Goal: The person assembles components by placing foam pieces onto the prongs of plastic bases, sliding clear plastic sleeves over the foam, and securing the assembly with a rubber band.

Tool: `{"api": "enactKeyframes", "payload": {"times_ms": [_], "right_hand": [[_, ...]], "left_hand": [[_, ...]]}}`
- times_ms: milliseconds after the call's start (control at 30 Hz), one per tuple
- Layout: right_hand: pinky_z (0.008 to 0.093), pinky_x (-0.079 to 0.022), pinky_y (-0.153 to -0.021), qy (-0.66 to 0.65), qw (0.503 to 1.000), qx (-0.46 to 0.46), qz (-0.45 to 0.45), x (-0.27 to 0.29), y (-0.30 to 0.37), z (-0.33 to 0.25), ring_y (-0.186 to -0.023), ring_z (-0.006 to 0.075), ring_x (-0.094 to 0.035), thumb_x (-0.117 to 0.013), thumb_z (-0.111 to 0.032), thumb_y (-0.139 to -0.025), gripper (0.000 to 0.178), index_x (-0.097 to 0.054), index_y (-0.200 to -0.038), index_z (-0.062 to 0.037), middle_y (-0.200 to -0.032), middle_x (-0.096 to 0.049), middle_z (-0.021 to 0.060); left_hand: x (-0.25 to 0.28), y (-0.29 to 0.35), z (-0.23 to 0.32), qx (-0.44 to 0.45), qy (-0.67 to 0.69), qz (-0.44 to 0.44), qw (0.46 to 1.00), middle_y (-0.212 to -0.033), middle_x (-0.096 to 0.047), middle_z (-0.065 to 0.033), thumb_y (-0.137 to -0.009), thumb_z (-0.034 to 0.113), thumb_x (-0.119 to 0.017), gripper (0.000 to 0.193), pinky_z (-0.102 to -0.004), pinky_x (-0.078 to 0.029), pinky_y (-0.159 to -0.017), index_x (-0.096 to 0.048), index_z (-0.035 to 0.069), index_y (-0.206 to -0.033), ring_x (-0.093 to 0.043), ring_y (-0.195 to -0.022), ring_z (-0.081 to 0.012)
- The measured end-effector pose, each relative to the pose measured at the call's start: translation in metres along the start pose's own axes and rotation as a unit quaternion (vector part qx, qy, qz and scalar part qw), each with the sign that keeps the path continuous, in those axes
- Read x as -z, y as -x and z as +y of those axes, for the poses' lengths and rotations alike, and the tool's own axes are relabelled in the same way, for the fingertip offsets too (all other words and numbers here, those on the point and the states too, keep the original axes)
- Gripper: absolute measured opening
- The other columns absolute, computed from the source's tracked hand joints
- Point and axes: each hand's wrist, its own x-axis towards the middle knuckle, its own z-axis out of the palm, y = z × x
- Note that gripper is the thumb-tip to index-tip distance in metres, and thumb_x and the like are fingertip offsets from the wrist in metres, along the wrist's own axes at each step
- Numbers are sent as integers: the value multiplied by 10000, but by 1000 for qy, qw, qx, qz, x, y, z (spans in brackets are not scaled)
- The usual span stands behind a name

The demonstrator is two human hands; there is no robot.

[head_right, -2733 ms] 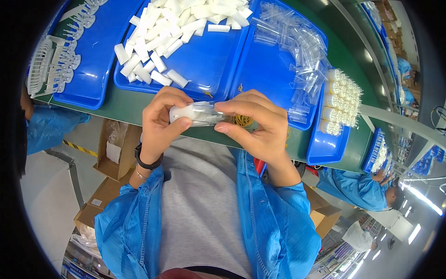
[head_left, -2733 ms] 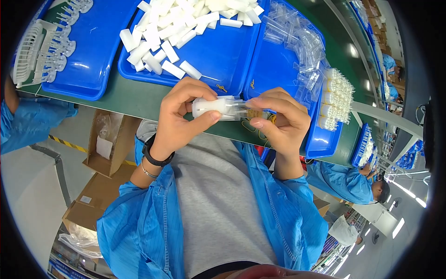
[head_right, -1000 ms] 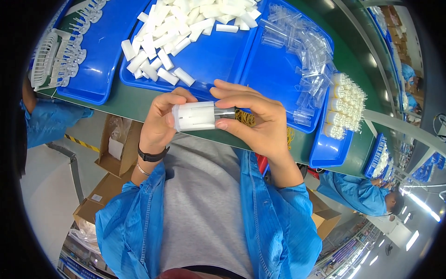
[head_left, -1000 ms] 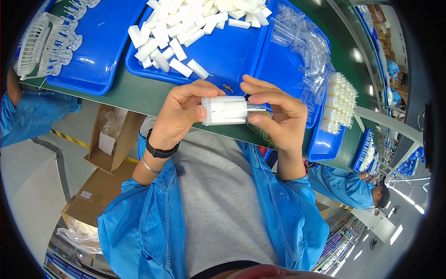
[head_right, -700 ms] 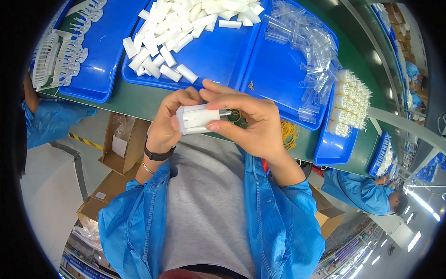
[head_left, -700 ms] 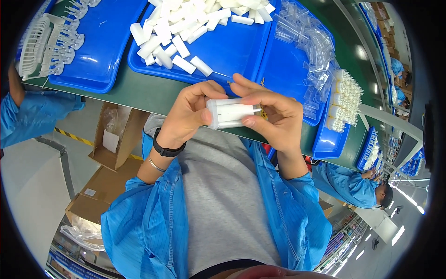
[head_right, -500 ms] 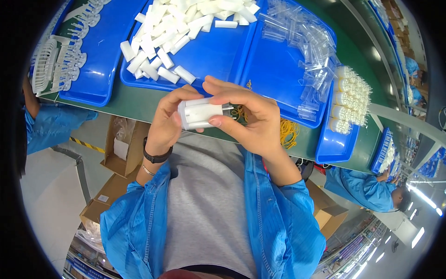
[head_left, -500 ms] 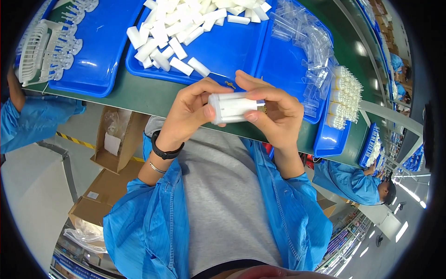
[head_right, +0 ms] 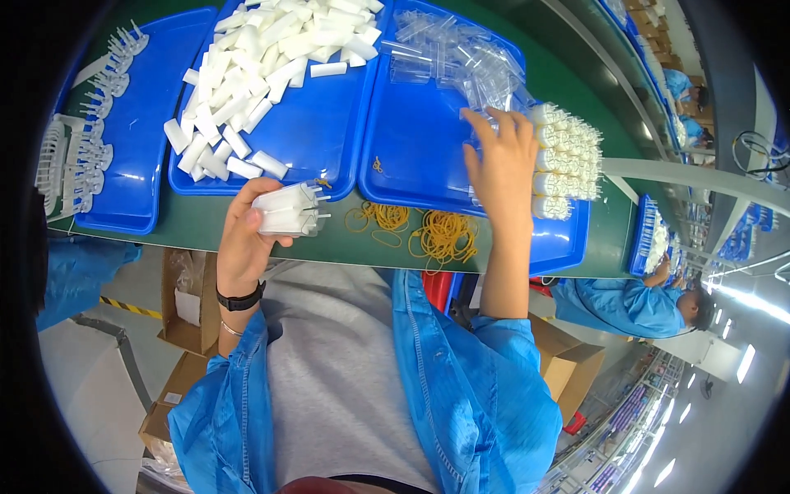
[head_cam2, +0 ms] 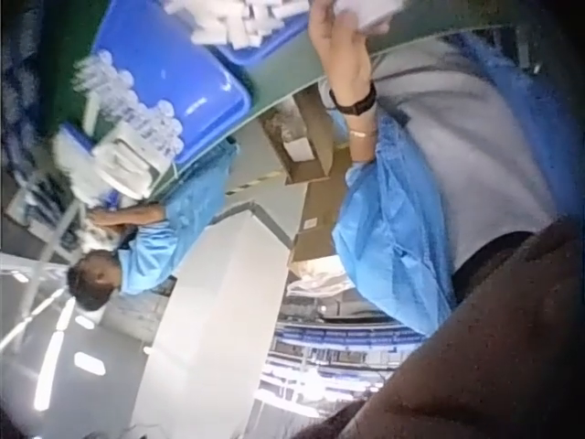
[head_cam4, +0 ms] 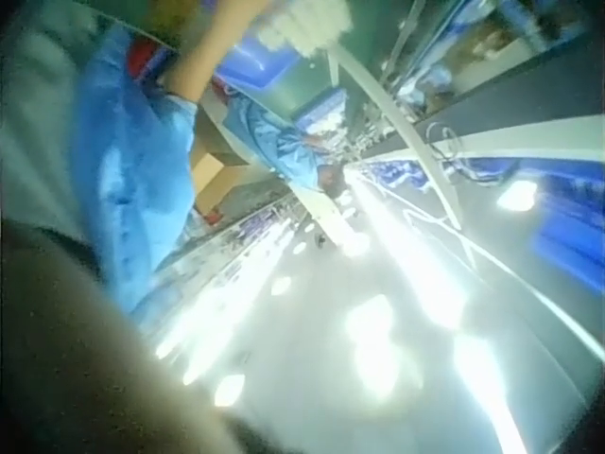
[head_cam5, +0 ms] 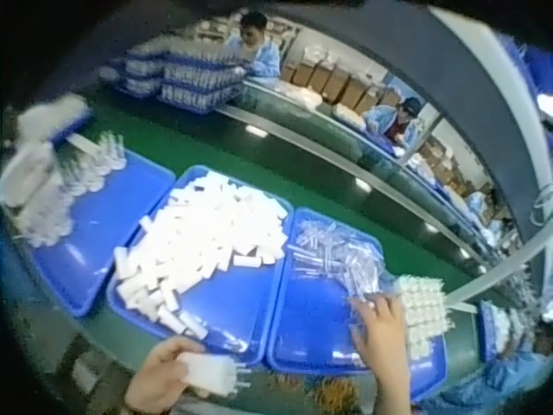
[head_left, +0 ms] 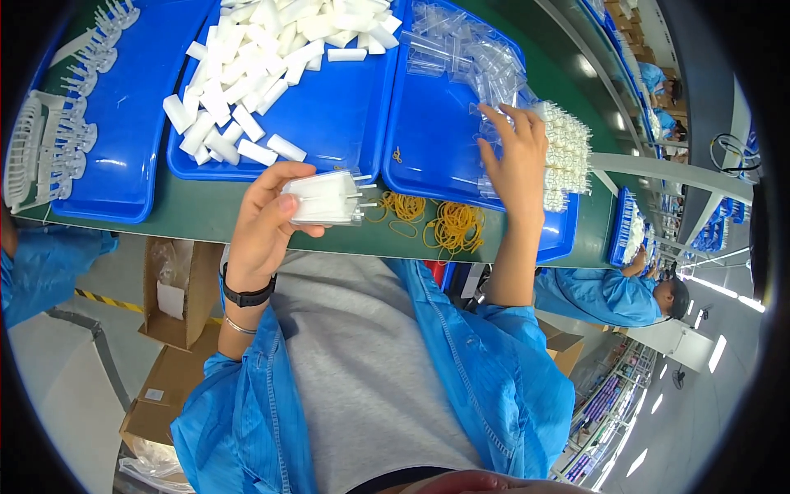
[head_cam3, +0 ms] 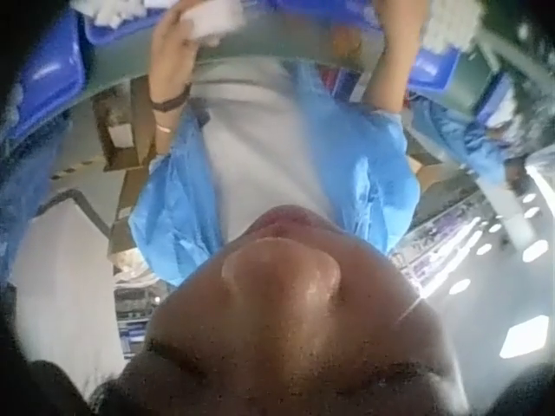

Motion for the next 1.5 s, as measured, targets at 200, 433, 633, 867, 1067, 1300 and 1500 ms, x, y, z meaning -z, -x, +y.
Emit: {"api": "enactKeyframes", "payload": {"times_ms": [200, 433, 633, 867, 1067, 1300, 1500], "right_hand": [[375, -422, -805, -46, 998, 14, -42, -10, 5, 30, -920, 243, -558, -720, -49, -700, 311, -681, -1004, -103, -924, -636, 48], [248, -462, -659, -511, 858, -43, -29, 19, 0, -27, -721, 134, -610, -698, -6, -752, 161, -696, -910, -36, -814, -679, 71], [255, -435, -643, -736, 674, 24, -58, 21, -1, -58, -736, 134, -561, -635, 20, -788, 120, -686, -897, 22, -865, -659, 117], [234, -461, -674, -788, 601, 3, -137, 21, -1, -70, -762, 136, -599, -693, 42, -734, 215, -683, -949, 38, -843, -636, 108], [226, -475, -609, -679, 727, 35, -102, 28, 2, -70, -702, 121, -640, -765, 8, -664, 301, -695, -957, 17, -776, -657, 74], [227, -454, -583, -595, 797, 64, -81, 27, 0, -78, -648, 111, -602, -799, -46, -632, 303, -722, -926, -40, -732, -656, 58], [224, -456, -582, -596, 798, 39, -84, 24, 1, -81, -639, 115, -608, -797, -51, -638, 285, -724, -914, -38, -728, -657, 57]], "left_hand": [[-2, -2, -2, 1, 4, -2, 1000, -1098, -588, -144, -894, 124, -558, 345, -283, -594, -682, -499, -17, -1203, -652, -922, -216], [-9, -2, -3, -43, -53, 19, 997, -1096, -576, -120, -882, 85, -585, 304, -288, -593, -691, -536, -11, -1166, -644, -913, -198], [-15, -1, -3, -61, -108, 15, 992, -1042, -612, -115, -879, 66, -588, 254, -287, -576, -674, -590, -17, -1118, -631, -898, -173], [-13, 0, 0, -73, -118, 44, 989, -1034, -620, -118, -875, 62, -594, 268, -277, -567, -673, -587, -22, -1130, -626, -883, -161], [-18, 1, 2, -81, -114, 60, 988, -1061, -609, -117, -882, 75, -591, 271, -278, -567, -678, -582, -14, -1137, -627, -894, -167], [-15, -1, -1, -101, -157, 35, 982, -1103, -595, -122, -872, 56, -605, 281, -287, -565, -729, -577, -23, -1140, -619, -947, -174], [-28, -2, 5, -176, -277, 8, 945, -1138, -569, -123, -783, -23, -686, 397, -305, -553, -825, -580, -9, -1165, -599, -1014, -198]]}}
